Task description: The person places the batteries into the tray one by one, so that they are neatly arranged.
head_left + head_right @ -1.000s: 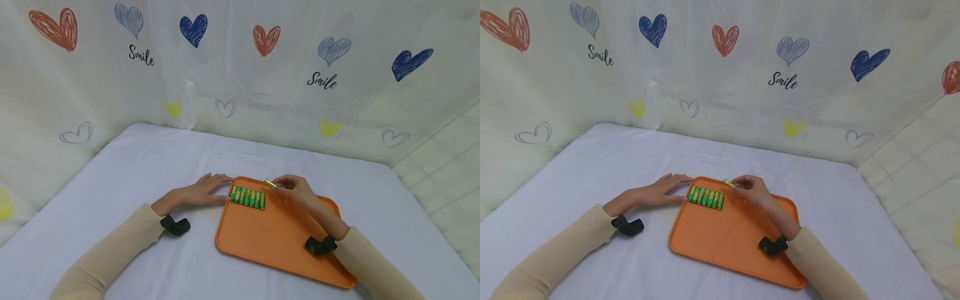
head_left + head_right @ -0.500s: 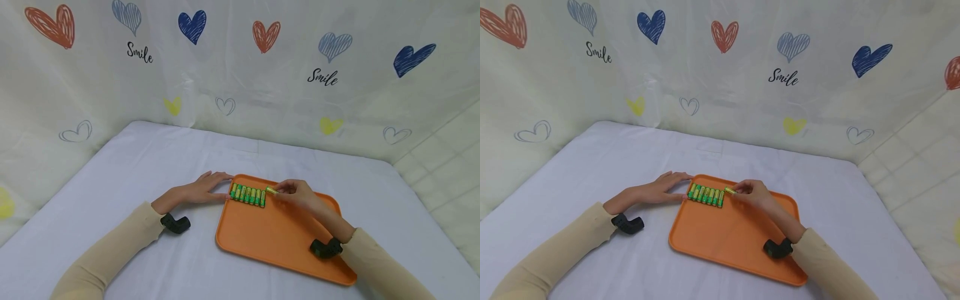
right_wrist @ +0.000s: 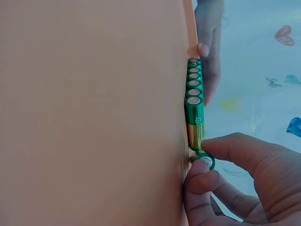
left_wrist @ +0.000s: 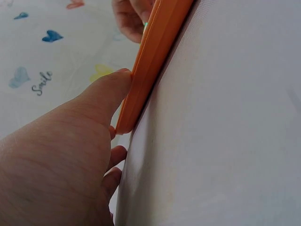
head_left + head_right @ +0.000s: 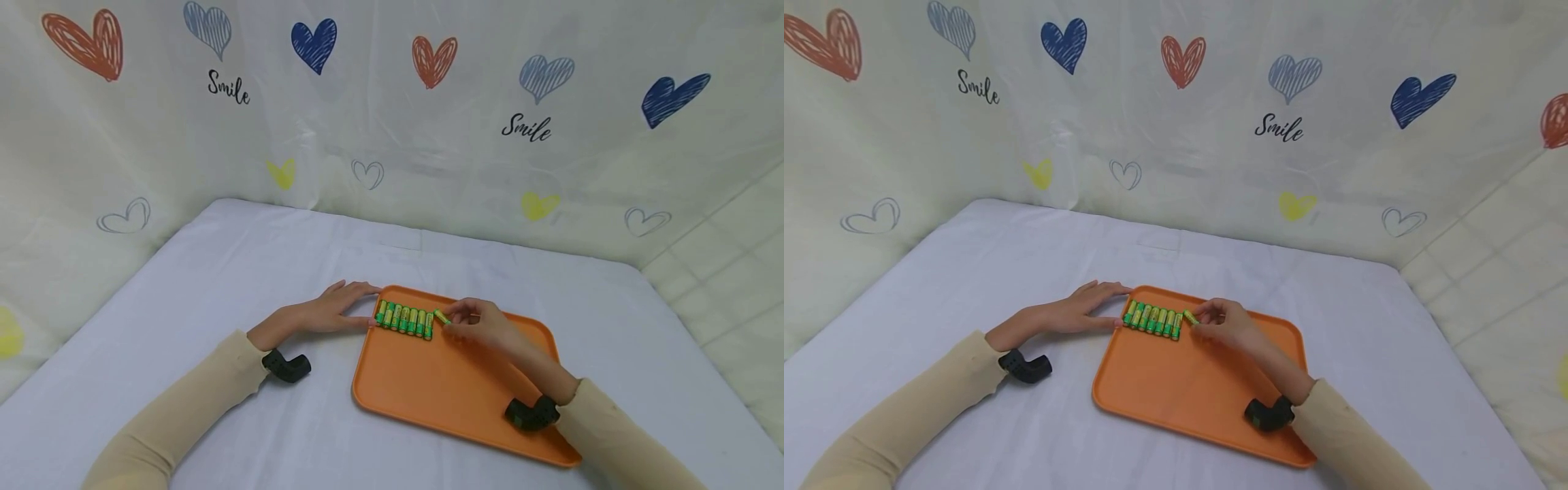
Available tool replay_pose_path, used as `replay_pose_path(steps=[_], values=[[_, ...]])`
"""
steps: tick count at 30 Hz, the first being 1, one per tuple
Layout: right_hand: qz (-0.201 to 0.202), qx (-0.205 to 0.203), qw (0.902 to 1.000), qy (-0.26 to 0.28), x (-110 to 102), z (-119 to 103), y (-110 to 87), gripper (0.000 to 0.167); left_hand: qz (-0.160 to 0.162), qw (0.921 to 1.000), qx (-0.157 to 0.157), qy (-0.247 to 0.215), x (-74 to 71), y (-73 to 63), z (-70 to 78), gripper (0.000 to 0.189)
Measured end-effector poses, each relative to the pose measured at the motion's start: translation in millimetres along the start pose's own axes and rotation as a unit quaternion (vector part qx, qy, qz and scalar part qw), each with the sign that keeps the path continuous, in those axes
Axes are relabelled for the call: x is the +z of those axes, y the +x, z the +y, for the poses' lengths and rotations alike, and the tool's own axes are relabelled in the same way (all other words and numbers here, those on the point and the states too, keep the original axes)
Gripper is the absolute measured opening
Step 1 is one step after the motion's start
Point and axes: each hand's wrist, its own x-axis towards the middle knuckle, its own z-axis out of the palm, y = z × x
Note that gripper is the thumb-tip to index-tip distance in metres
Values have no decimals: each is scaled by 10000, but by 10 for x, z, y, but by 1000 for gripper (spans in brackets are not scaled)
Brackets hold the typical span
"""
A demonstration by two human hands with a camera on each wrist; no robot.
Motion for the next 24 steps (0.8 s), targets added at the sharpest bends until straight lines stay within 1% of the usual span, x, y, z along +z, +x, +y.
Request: replay_pose_path(steps=[6, 10, 13, 24], values=[[-256, -54, 9997, 0, 17, 4, 11, 45, 4, 10000, -41, 37, 18, 13, -32, 71], [-506, -192, 9985, 41, 11, 25, 31, 57, 19, 10000, -21, 21, 22, 17, -47, 71], [-657, -297, 9974, 83, 6, 36, 44, 61, 23, 10000, -18, 26, 23, 21, -52, 70], [-804, -474, 9955, 182, 5, 50, 44, 53, 31, 10000, -19, -38, 27, 23, -46, 71]])
